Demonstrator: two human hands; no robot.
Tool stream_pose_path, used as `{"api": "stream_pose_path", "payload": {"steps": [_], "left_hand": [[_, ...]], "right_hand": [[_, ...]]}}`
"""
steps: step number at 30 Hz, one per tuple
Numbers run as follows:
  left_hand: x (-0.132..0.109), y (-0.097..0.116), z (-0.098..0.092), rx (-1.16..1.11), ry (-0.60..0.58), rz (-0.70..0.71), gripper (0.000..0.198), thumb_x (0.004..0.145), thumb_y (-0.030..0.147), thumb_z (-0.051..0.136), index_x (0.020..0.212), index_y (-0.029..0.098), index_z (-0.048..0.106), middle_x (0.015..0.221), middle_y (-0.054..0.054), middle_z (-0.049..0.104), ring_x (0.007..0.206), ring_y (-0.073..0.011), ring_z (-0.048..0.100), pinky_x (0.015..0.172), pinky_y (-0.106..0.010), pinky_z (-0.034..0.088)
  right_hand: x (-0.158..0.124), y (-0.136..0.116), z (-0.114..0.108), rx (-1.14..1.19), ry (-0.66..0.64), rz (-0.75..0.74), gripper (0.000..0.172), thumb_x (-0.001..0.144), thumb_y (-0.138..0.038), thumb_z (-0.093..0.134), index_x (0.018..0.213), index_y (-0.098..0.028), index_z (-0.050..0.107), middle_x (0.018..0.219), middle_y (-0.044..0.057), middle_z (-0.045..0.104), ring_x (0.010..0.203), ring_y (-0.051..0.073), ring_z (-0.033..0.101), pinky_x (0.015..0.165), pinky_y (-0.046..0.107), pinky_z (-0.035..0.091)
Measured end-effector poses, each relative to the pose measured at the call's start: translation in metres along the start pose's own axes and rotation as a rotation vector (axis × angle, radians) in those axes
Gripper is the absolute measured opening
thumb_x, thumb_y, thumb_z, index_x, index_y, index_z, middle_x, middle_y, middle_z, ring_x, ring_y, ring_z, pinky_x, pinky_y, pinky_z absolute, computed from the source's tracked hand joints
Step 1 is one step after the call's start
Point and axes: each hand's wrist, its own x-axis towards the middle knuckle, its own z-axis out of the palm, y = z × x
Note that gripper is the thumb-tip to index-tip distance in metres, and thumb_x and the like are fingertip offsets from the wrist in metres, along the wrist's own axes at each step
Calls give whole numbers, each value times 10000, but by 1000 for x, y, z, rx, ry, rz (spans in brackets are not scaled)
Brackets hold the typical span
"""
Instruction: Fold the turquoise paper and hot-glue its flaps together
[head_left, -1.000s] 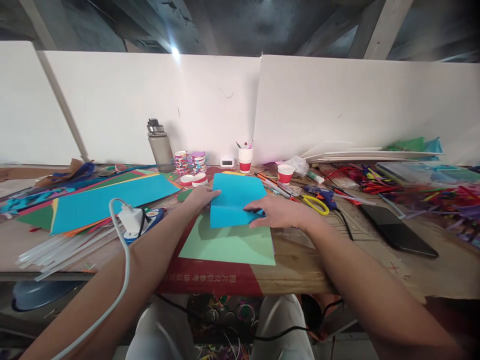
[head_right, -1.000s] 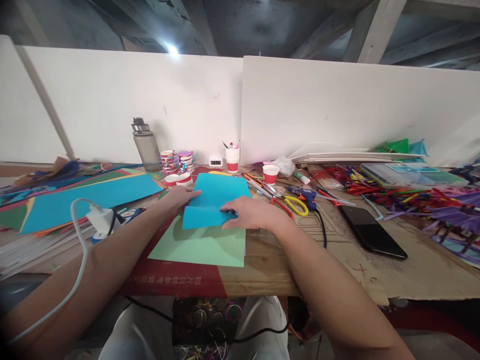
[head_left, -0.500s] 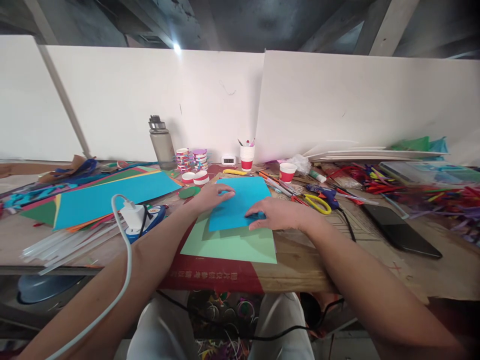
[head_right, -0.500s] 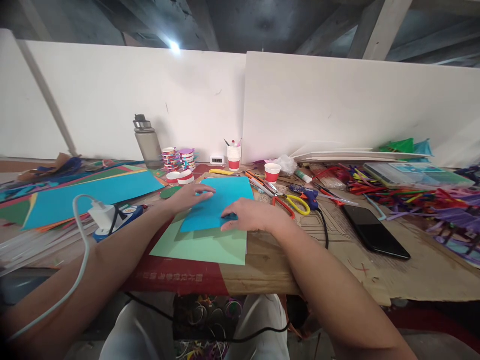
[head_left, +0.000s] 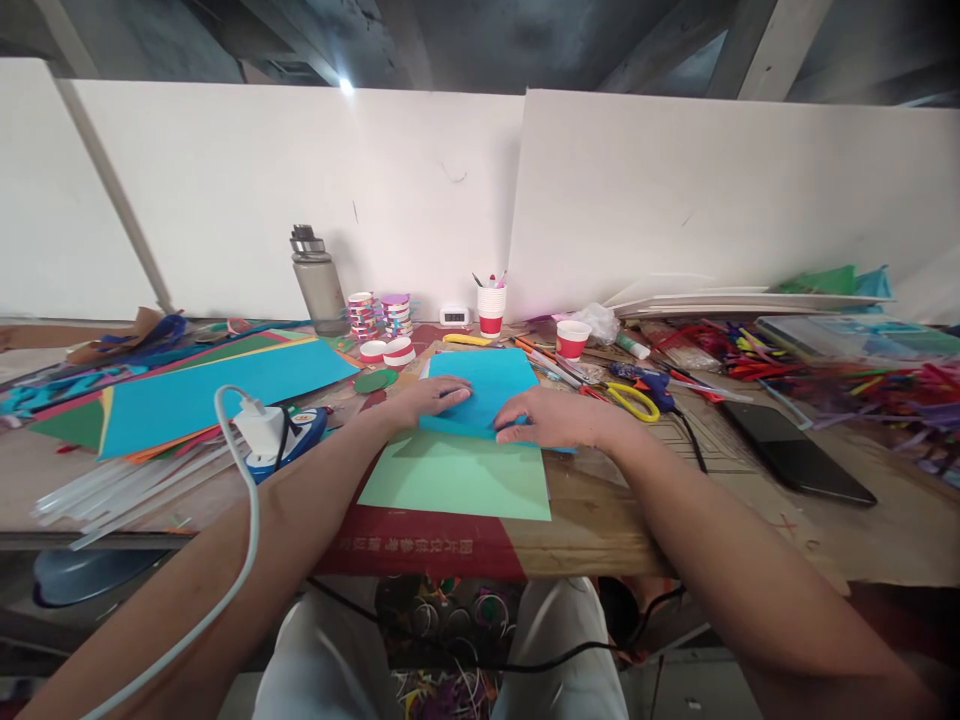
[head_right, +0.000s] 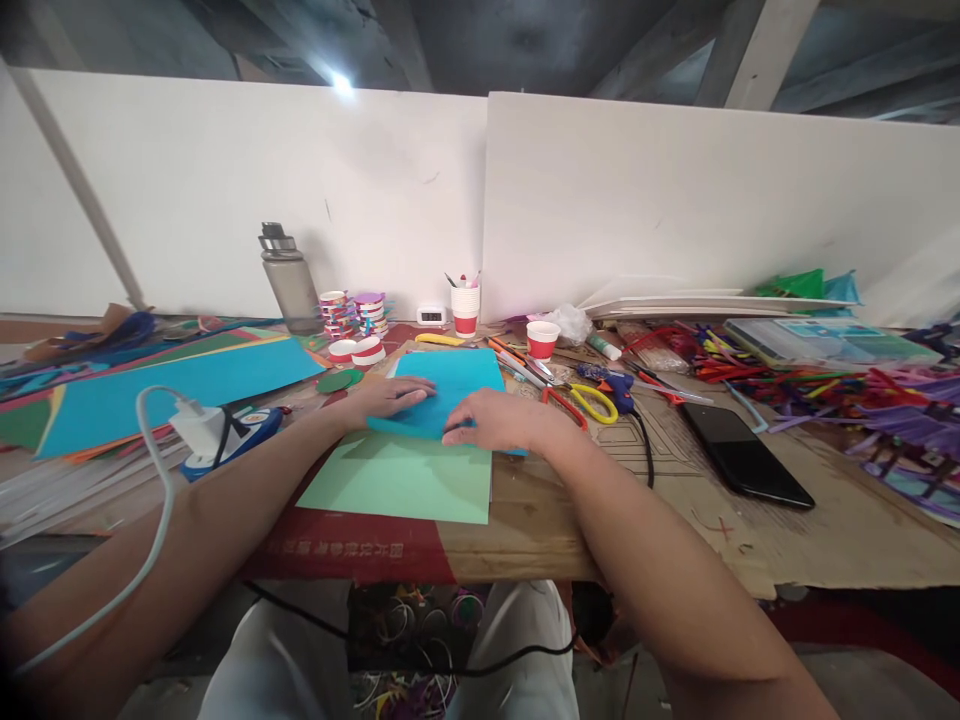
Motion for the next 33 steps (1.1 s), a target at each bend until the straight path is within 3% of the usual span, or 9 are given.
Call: {"api": "stream_pose_path", "payload": {"steps": [3, 7, 12, 15, 19, 33], "left_hand": [[-2, -5, 3, -111, 76, 45, 551, 809, 680, 484, 1052, 247, 721, 1240, -45, 649, 1182, -237, 556, 1047, -282, 366], [-7, -1, 1, -193, 109, -21, 524, 762, 670, 571, 1020, 247, 740, 1221, -38, 662, 1150, -256, 577, 1017, -284, 395], [-9, 8, -8, -181, 55, -102, 556, 786, 702, 501, 1008, 256, 748, 1216, -20, 667, 1158, -262, 573, 1017, -280, 390], [-8, 8, -11, -181, 7, -96, 561, 785, 715, 483, 993, 269, 752, 1208, -6, 671, 1177, -258, 561, 1031, -277, 373], [-10, 11, -12, -207, 2, -93, 593, 754, 736, 500, 973, 248, 758, 1228, -29, 660, 1211, -268, 533, 1057, -299, 349], [-13, 18, -13, -166, -20, -102, 523, 772, 675, 532, 1007, 259, 744, 1291, -21, 620, 1212, -253, 530, 1047, -277, 349]], "right_hand": [[1, 1, -1, -7, 16, 10, 288, 899, -372, 487, 817, -217, 715, 863, 9, 714, 751, 162, 589, 653, 252, 386], [2, 1, -4, -49, 119, 76, 326, 863, -367, 511, 613, -178, 601, 566, -33, 498, 548, 103, 375, 529, 255, 243], [2, -1, -5, 112, 148, 215, 308, 712, -436, 664, 576, -184, 551, 525, -65, 364, 535, 87, 293, 507, 257, 193], [2, 1, -4, 225, 108, 221, 382, 702, -533, 647, 580, -189, 533, 532, -69, 315, 543, 89, 269, 504, 257, 184], [4, 6, -3, 305, 57, 214, 507, 707, -623, 605, 544, -194, 389, 541, -74, 216, 536, 83, 209, 502, 265, 149], [4, 7, -6, 321, -10, 191, 552, 753, -629, 558, 554, -202, 271, 549, -70, 195, 538, 84, 194, 508, 270, 138]]}}
